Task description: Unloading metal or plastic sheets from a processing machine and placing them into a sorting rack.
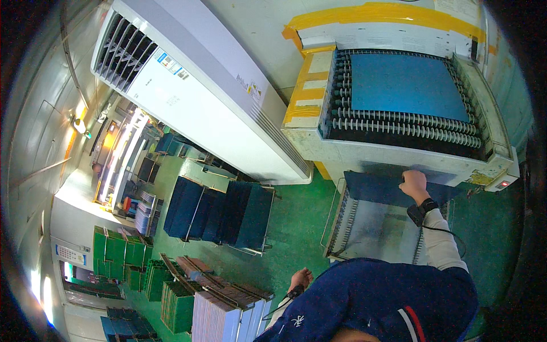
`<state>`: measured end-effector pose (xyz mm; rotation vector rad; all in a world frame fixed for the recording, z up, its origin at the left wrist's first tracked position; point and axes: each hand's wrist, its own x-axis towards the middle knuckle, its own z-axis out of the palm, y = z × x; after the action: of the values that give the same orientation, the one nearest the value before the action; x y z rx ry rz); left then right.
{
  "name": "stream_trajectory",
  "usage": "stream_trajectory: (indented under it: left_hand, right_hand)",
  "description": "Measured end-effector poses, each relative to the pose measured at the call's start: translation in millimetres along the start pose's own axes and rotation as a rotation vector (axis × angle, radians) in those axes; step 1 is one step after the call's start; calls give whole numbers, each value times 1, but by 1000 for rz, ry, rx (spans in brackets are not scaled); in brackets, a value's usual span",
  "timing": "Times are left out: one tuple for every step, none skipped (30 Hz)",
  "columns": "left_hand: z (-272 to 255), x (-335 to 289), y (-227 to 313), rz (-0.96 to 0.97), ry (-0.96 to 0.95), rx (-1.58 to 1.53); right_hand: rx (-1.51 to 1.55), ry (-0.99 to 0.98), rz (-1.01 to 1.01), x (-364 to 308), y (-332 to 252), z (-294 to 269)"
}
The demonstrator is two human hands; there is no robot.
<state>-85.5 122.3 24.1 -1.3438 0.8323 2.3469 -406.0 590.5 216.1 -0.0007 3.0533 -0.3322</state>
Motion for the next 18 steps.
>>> stream_trajectory:
  left_hand:
    - [-1, 1, -1, 7, 2, 9]
    - [-3, 2, -1, 2, 4, 5]
    - [-3, 3, -1, -3, 5, 3]
    - [-4, 4, -1, -8, 6, 1]
    - [-5, 5, -1, -2, 9, 12]
    - [-5, 5, -1, 3, 11, 23]
    - [-5, 6, -1, 8, 13, 34]
    - [-5, 6, -1, 7, 7, 25]
    - [-7, 7, -1, 8, 3, 16]
    - [-9, 8, -2, 8, -2, 6]
    - [-11, 8, -2, 7, 5, -8]
    - [-10, 8, -2, 4, 9, -20]
    - [-9, 7, -1, 1, 13, -32]
    - [-7, 6, -2, 4, 25, -19]
    - [-4, 4, -2, 7, 37, -4]
    - [-1, 3, -2, 11, 49, 10]
    - [1, 0, -1, -3, 29, -4]
    - [3, -1, 0, -15, 10, -17]
  right_hand:
    - [5, 8, -9, -1, -2, -3]
    - [10, 15, -18, -3, -4, -5]
    - [15, 24, -27, -4, -5, -7]
    - [17, 27, -31, -4, -4, -8]
    - [19, 30, -36, -4, -4, -8]
    - [20, 33, -40, -4, -4, -8]
    - [17, 26, -35, -4, -4, -8]
    - [14, 18, -30, -4, -4, -9]
    - [13, 9, -28, -4, -5, -10]
    - [12, 3, -24, -4, -6, -11]
    - [12, -3, -21, -4, -8, -13]
    - [10, -9, -14, -4, -8, -13]
    - [5, -12, -13, -4, -7, -13]
    - [1, -15, -13, -4, -7, -12]
    - [-3, -18, -13, -3, -6, -11]
    - [-8, -24, -11, -3, -6, -11]
    - [-13, -29, -9, -2, -6, -11]
    - [-17, -34, -8, -2, -6, -11]
